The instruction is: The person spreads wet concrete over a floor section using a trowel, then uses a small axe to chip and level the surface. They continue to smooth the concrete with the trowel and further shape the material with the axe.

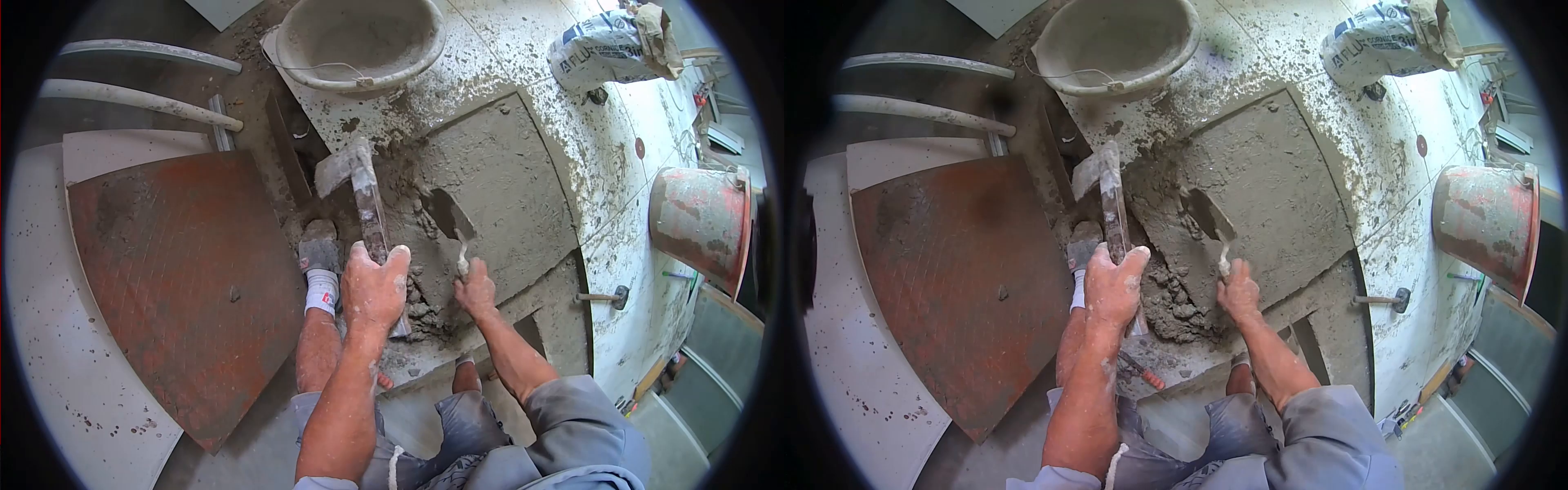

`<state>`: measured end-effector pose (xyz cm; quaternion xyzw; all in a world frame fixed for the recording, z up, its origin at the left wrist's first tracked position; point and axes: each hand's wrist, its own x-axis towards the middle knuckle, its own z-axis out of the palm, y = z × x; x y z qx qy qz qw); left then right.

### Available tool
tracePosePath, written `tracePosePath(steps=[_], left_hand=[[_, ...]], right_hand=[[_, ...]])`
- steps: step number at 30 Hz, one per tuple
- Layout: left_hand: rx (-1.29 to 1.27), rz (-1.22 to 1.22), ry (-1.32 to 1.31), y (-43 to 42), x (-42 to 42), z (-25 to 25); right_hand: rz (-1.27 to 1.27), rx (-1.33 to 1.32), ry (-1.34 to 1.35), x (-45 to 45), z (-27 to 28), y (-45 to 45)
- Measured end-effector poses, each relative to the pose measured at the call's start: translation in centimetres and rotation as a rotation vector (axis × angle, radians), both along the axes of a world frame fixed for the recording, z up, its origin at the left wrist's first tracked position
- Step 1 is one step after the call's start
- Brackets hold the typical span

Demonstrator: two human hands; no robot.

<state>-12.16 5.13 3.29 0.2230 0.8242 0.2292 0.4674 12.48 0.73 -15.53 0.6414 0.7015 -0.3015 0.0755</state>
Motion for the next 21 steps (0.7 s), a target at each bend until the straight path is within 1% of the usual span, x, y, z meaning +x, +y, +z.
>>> tracePosePath(steps=[1, 2, 4, 5, 6, 8, 9, 10, 11, 12, 13, 14, 15, 17, 18, 19, 21], left_hand=[[0.002, 0.025, 0.033, -0.1, 0.0, 0.0], [0.005, 0.023, 0.032, -0.3, 0.0, -0.2], [0.078, 0.117, 0.019, 0.0, -0.1, -0.7], [0.087, 0.119, 0.023, 0.1, -0.4, -0.7], [0.093, 0.146, 0.01, 0.1, -0.4, -0.4], [0.091, 0.169, -0.015, -0.5, -0.3, -0.4], [0.122, 0.191, -0.075, -0.8, -0.2, -0.8], [0.165, 0.212, -0.128, -0.3, -0.5, -0.7], [0.191, 0.221, -0.12, 0.7, -0.7, -0.8], [0.2, 0.219, -0.06, 0.8, -0.5, -0.7], [0.19, 0.201, -0.01, 0.1, -0.2, 0.0], [0.225, 0.246, -0.048, 0.6, -0.2, 1.1], [0.242, 0.243, -0.053, 0.6, -0.1, 1.0], [0.329, 0.338, -0.135, 1.0, -0.9, 0.7], [0.362, 0.341, -0.124, 1.0, -1.0, 1.2], [0.33, 0.35, -0.125, 0.4, -1.1, 1.4], [0.259, 0.511, -0.218, 0.7, -1.5, 1.2]], right_hand=[[-0.001, -0.078, -0.044, -0.3, -0.5, -0.4], [0.108, -0.184, -0.107, -0.8, -0.7, 0.1], [0.102, -0.154, -0.088, -0.9, 1.1, 0.9], [0.105, -0.137, -0.066, -1.1, 1.7, 1.3], [0.115, -0.136, -0.064, -0.9, 1.3, 1.4], [0.115, -0.162, -0.152, 0.3, 1.1, 1.0], [0.11, -0.159, -0.162, 1.4, 1.6, 0.7], [0.107, -0.142, -0.14, 1.6, 2.4, 0.9], [0.123, -0.116, -0.108, 1.3, 2.3, 2.3], [0.141, -0.123, -0.107, 1.1, 2.1, 2.7], [0.102, -0.209, -0.178, 1.1, 2.1, 2.3], [0.062, -0.259, -0.245, 1.1, 2.0, 3.4], [0.057, -0.242, -0.248, 1.4, 2.3, 4.5], [0.078, -0.229, -0.28, 0.9, 2.8, 7.0], [0.039, -0.166, -0.241, 0.3, 2.7, 8.7], [-0.011, -0.13, -0.209, -0.5, 3.2, 10.0], [-0.053, -0.064, -0.166, -2.9, 3.2, 14.8]])
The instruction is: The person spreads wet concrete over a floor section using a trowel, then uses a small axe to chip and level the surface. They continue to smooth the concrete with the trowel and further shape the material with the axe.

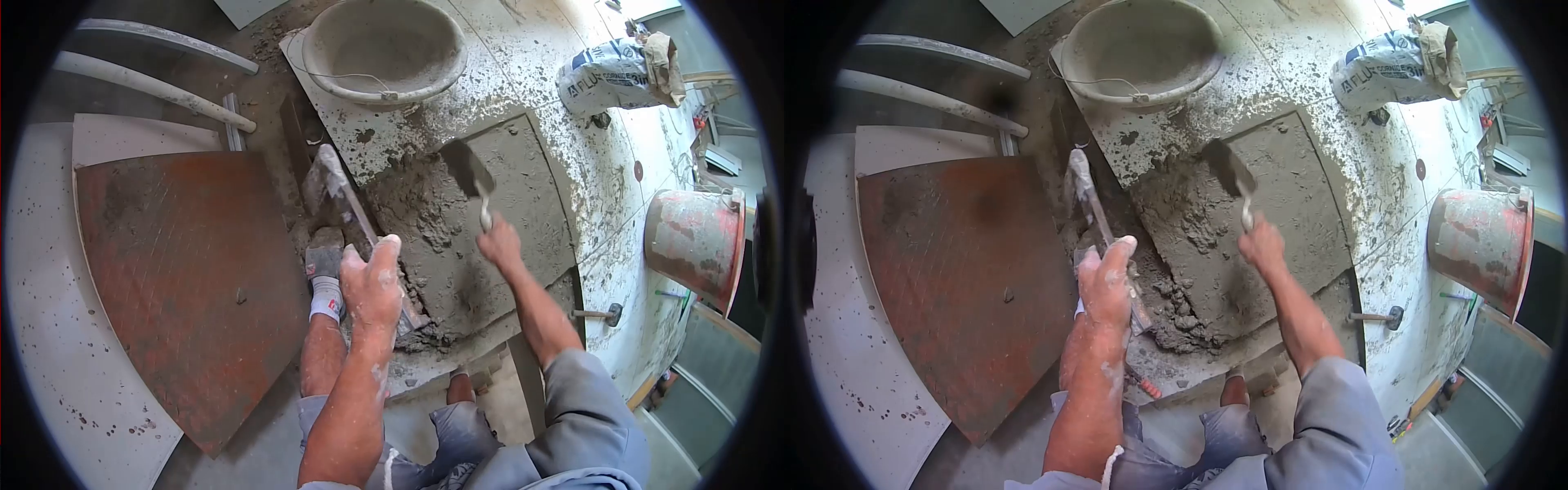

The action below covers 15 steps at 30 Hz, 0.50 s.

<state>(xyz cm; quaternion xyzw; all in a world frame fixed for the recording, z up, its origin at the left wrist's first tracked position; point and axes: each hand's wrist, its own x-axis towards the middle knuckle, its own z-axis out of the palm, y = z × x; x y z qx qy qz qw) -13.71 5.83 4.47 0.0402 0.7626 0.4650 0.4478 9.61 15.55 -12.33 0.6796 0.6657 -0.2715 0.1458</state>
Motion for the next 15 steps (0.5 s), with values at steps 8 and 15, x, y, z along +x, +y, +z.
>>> tracePosePath(steps=[8, 15], left_hand=[[0.024, 0.102, 0.041, -0.8, -1.8, -1.5], [0.029, 0.017, 0.249, 0.2, -1.5, -2.0]], right_hand=[[0.257, -0.152, 0.088, -8.1, -3.5, 4.7], [0.267, -0.09, 0.006, -4.6, -0.1, -2.2]])
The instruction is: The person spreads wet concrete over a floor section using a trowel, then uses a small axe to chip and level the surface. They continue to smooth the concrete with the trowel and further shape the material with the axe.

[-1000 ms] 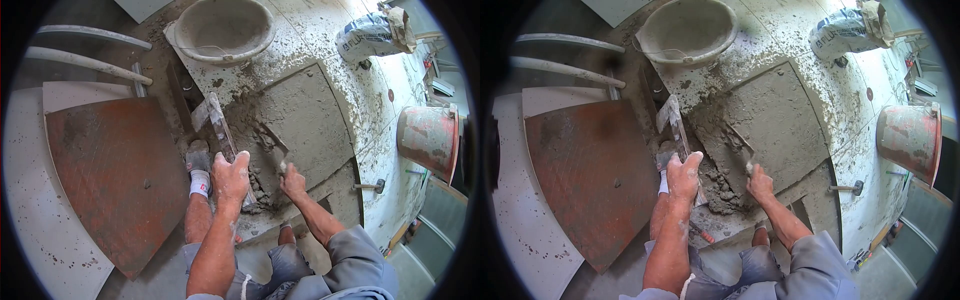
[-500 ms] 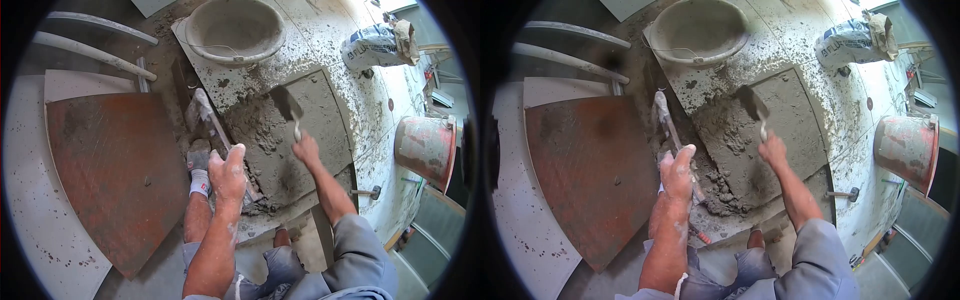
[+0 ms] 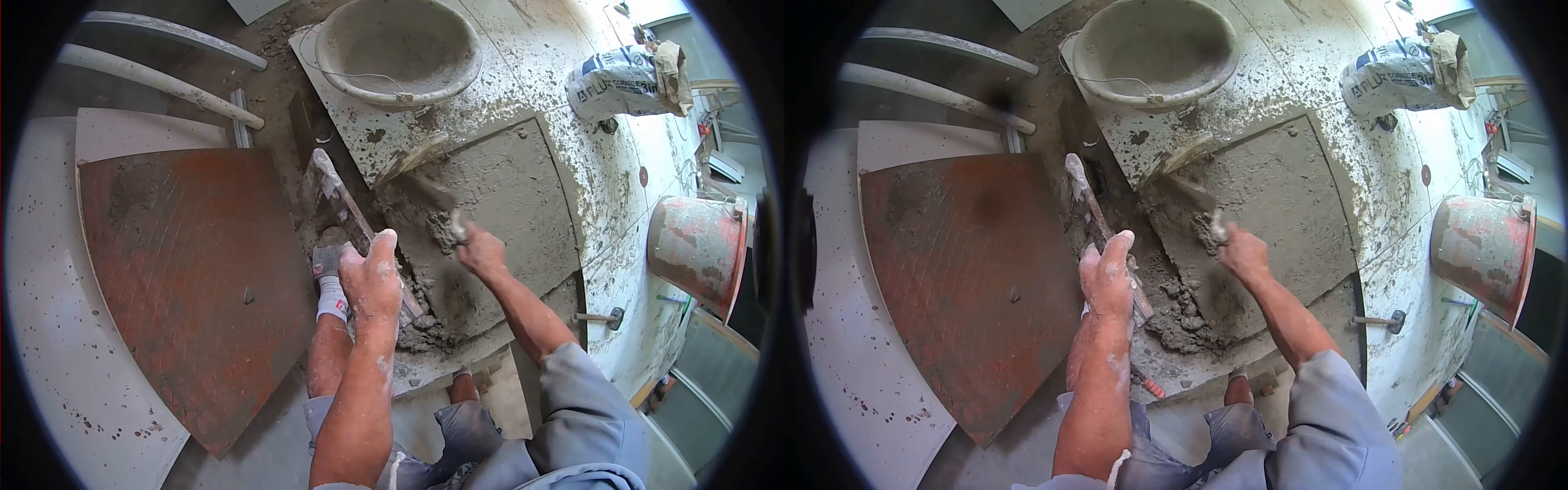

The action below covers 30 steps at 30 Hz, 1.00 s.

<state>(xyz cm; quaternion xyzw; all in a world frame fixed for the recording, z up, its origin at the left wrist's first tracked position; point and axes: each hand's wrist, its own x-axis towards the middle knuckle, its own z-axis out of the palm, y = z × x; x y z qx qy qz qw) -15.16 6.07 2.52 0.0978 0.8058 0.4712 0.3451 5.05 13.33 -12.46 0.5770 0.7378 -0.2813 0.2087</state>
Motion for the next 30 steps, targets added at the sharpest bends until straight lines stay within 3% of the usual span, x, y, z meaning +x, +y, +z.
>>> tracePosePath(steps=[2, 4, 9, 14, 17, 21, 24, 30], left_hand=[[0.018, 0.013, -0.114, 0.1, 0.0, 1.1], [0.037, 0.026, -0.224, 0.3, 0.2, 1.8], [0.007, 0.046, -0.217, 0.1, 0.7, 1.4], [0.033, 0.086, -0.273, -1.4, 0.2, 0.4], [0.026, 0.148, -0.343, -1.9, 0.1, 1.2], [0.031, 0.051, -0.17, -2.6, -0.6, -0.2], [0.078, 0.086, -0.277, -2.7, -0.6, 1.1], [0.127, 0.127, -0.227, -2.3, -0.3, 0.2]], right_hand=[[-0.103, 0.071, -0.04, 3.0, -0.6, 1.0], [-0.388, 0.225, -0.139, 4.6, -1.2, 3.0], [-0.402, 0.142, -0.024, 1.9, -5.3, 2.3], [-0.614, 0.079, 0.121, -2.2, -5.8, 0.0], [-0.523, -0.035, 0.193, -3.4, -6.0, -2.0], [-0.544, -0.044, 0.221, -6.5, -5.2, -5.0], [-0.504, -0.1, 0.198, -6.4, -4.0, -5.5], [-0.301, -0.122, 0.122, -6.1, -2.6, -6.3]])
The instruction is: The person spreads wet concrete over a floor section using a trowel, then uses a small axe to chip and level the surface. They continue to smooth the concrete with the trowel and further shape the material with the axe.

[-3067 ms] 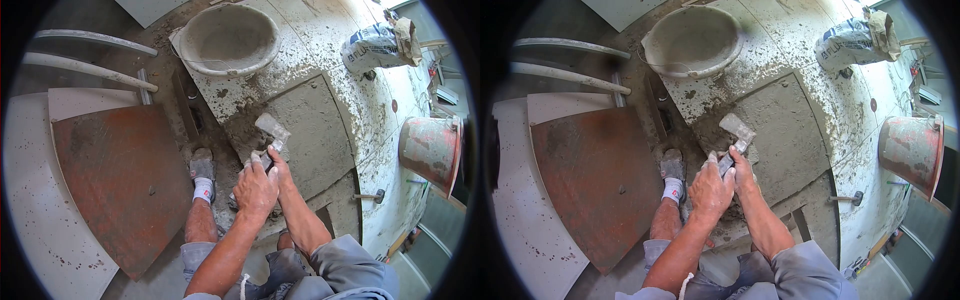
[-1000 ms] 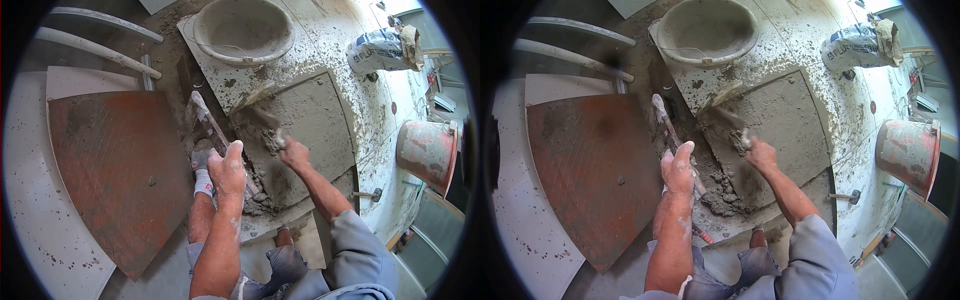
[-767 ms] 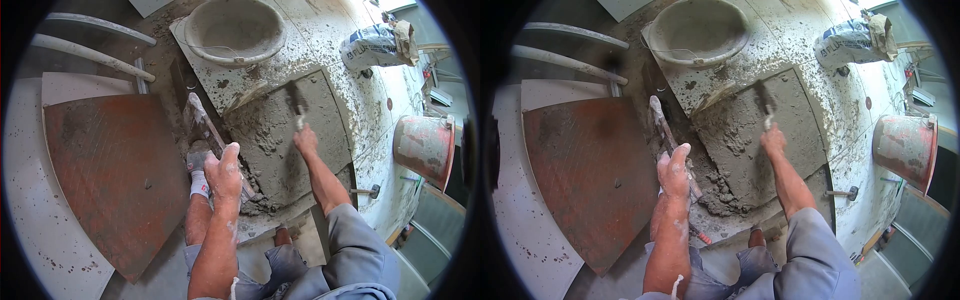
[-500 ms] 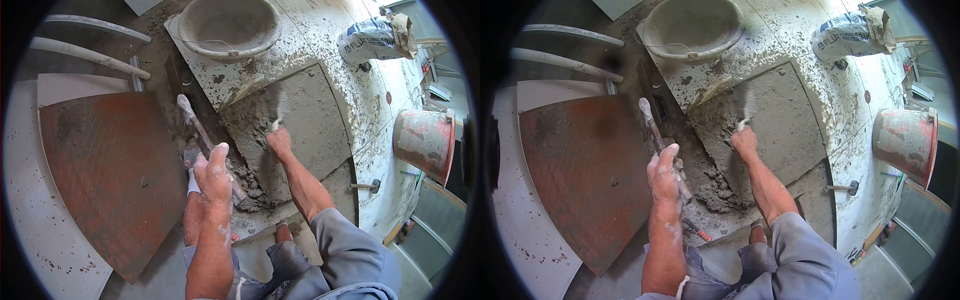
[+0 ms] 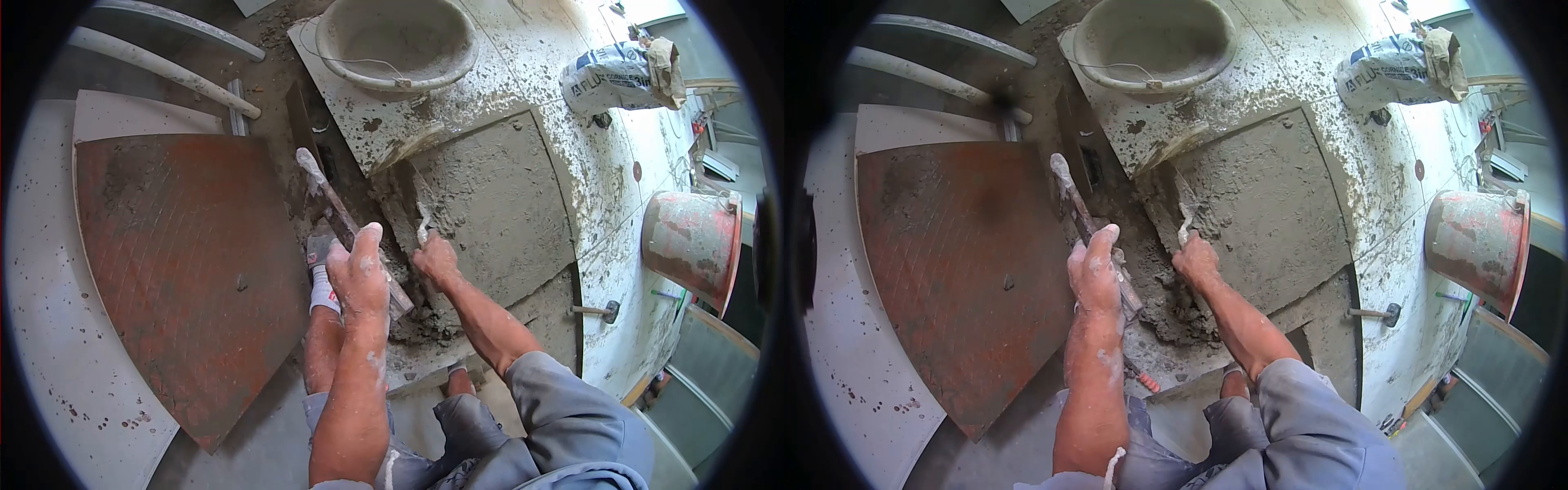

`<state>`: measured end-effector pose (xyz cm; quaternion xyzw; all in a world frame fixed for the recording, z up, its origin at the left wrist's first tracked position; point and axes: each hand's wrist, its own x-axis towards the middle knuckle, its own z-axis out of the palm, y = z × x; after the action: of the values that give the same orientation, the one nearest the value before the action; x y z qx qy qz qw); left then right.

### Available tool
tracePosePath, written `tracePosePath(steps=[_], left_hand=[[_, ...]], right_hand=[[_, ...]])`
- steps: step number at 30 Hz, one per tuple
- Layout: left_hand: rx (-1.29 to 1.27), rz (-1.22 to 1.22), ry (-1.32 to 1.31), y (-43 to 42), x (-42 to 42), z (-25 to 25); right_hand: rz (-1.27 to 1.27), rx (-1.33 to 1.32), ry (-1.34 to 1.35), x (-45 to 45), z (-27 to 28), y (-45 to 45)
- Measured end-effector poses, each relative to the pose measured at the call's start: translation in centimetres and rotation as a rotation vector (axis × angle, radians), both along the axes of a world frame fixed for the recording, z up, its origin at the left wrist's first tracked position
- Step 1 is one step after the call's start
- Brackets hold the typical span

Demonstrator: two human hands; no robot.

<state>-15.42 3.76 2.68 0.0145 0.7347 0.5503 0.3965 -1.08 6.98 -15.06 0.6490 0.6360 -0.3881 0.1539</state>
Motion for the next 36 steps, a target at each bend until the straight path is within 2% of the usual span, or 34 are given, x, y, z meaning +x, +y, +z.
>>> tracePosePath(steps=[2, 5, 6, 7, 9, 10, 14, 16, 20, 22, 23, 25, 27, 29, 30, 32, 34, 36], left_hand=[[0.006, -0.005, -0.017, 0.4, 0.0, 1.4], [-0.029, -0.021, -0.062, 0.3, 0.2, 1.5], [-0.072, -0.029, -0.079, 0.1, 0.1, 1.2], [-0.077, -0.026, -0.079, 0.0, 0.1, 1.0], [-0.068, -0.023, 0.009, -0.2, 0.4, 0.6], [-0.069, -0.029, 0.007, -0.3, 0.5, 0.4], [-0.092, 0.041, -0.085, -0.5, 0.7, -0.3], [-0.073, 0.061, -0.091, -0.4, 0.8, -0.3], [-0.098, 0.022, -0.131, -0.4, 0.2, 0.8], [-0.126, 0.001, -0.124, -1.1, 0.3, 0.9], [-0.08, -0.007, -0.125, -1.2, 0.2, 0.9], [-0.03, -0.025, -0.128, -1.1, 0.2, 0.9], [-0.07, -0.03, -0.02, -0.7, 0.2, 0.9], [-0.073, -0.047, -0.043, -0.6, 0.0, 1.2], [-0.096, -0.051, -0.07, -0.6, -0.1, 1.2], [-0.118, -0.053, -0.094, -0.4, -0.5, 1.1], [-0.163, -0.152, 0.009, -0.9, -0.6, 0.9], [-0.135, -0.177, 0.019, -1.1, -0.6, 0.8]], right_hand=[[0.171, -0.065, -0.066, 0.9, 0.7, 1.0], [0.209, -0.049, -0.068, 2.3, 1.0, 1.5], [0.089, 0.023, -0.054, 2.1, 1.4, 1.3], [0.092, 0.018, -0.052, 2.0, 0.6, 1.2], [-0.147, 0.04, 0.012, 1.6, -1.5, 1.2], [-0.223, -0.029, 0.094, 0.8, -1.6, 0.8], [-0.111, -0.101, 0.137, -1.0, -1.8, -1.9], [0.079, -0.146, 0.029, -1.0, -0.7, -2.4], [0.045, -0.131, -0.013, 0.6, 0.6, -2.1], [-0.157, 0.011, 0.012, 1.0, 0.3, -1.3], [-0.162, 0.013, 0.009, 0.8, -0.2, -0.9], [-0.086, -0.022, 0.024, 0.1, -1.1, -0.6], [-0.031, 0.001, 0.044, 1.0, -0.6, -1.3], [0.307, -0.174, -0.017, 3.0, 0.7, -1.1], [0.307, -0.185, -0.043, 4.1, 1.5, -1.2], [0.183, -0.058, -0.083, 7.3, 0.9, -1.4], [-0.005, 0.109, -0.088, 10.3, 0.2, -0.1], [-0.103, 0.161, -0.129, 12.6, -1.6, 2.9]])
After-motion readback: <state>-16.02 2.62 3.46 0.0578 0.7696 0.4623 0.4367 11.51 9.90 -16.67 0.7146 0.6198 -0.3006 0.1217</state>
